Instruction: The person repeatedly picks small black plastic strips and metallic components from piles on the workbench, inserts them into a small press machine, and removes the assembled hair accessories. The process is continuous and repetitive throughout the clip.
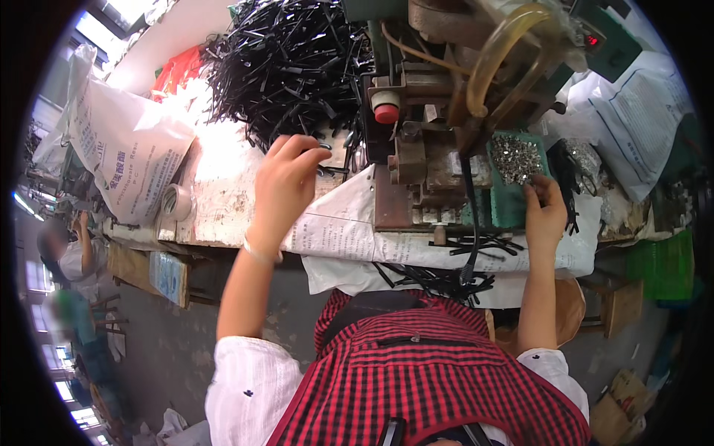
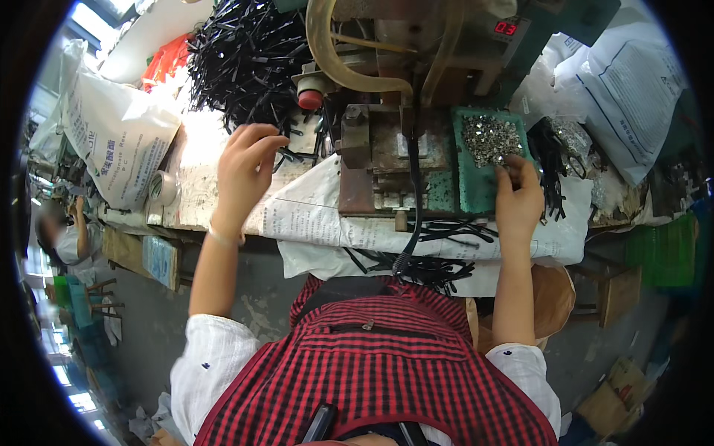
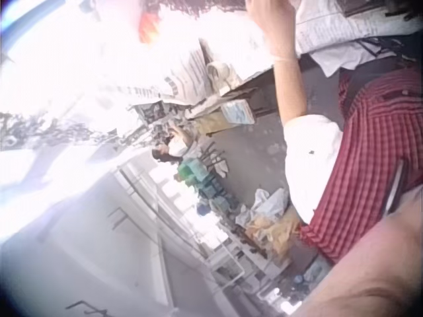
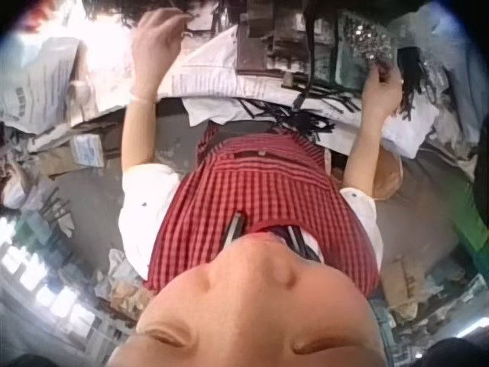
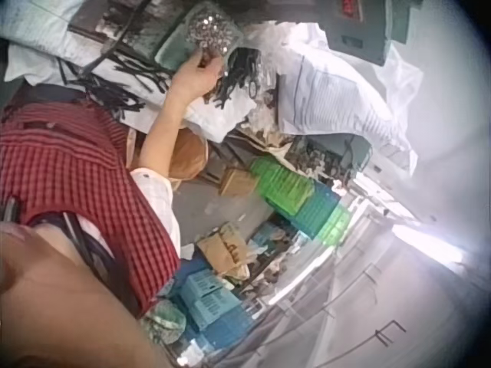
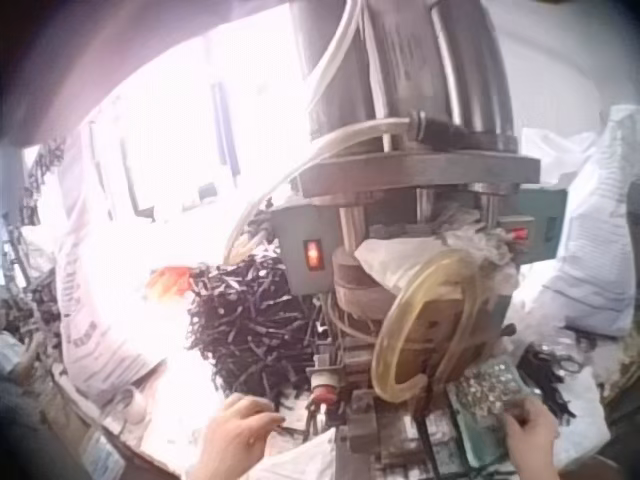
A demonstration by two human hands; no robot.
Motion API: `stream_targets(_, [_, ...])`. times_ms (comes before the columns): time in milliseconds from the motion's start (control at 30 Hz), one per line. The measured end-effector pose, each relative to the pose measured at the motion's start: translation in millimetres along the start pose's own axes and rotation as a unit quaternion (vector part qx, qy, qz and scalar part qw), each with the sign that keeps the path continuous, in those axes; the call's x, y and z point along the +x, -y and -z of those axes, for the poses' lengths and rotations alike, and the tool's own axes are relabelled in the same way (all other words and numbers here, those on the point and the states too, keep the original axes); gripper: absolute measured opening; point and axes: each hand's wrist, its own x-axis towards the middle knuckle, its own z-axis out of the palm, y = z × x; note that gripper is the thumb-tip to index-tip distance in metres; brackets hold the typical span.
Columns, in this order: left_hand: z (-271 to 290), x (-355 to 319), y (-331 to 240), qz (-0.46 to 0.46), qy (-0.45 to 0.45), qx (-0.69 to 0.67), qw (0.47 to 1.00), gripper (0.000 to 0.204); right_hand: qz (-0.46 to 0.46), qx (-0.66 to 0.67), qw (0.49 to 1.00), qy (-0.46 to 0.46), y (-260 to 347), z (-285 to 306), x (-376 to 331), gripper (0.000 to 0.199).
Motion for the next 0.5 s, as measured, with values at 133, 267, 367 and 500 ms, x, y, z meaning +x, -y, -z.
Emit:
stream_targets(133, [-55.8, 24.9, 92.9, -0.075, 0.043, 0.203, 0.975, 0.022, 0.047, 0.075, 0.996, -0.024, 13.4, -13.3, 26.1, 0.018])
stream_targets(267, [-63.8, 24.0, 70.8, -0.043, -0.100, 0.040, 0.993, 0.010, 0.002, 0.177, 0.984, 0.008, 3.1, -5.7, 29.1, 0.016])
stream_targets(367, [-29.4, 29.6, 34.8, 0.136, -0.125, -0.103, 0.977, 0.003, -0.091, 0.314, 0.944, 0.048, 3.2, -9.4, 30.6, 0.015])
stream_targets(500, [-27.8, 31.7, 58.1, 0.195, -0.159, -0.082, 0.964, 0.010, -0.079, 0.340, 0.936, 0.054, 12.9, -17.3, 26.7, 0.013])
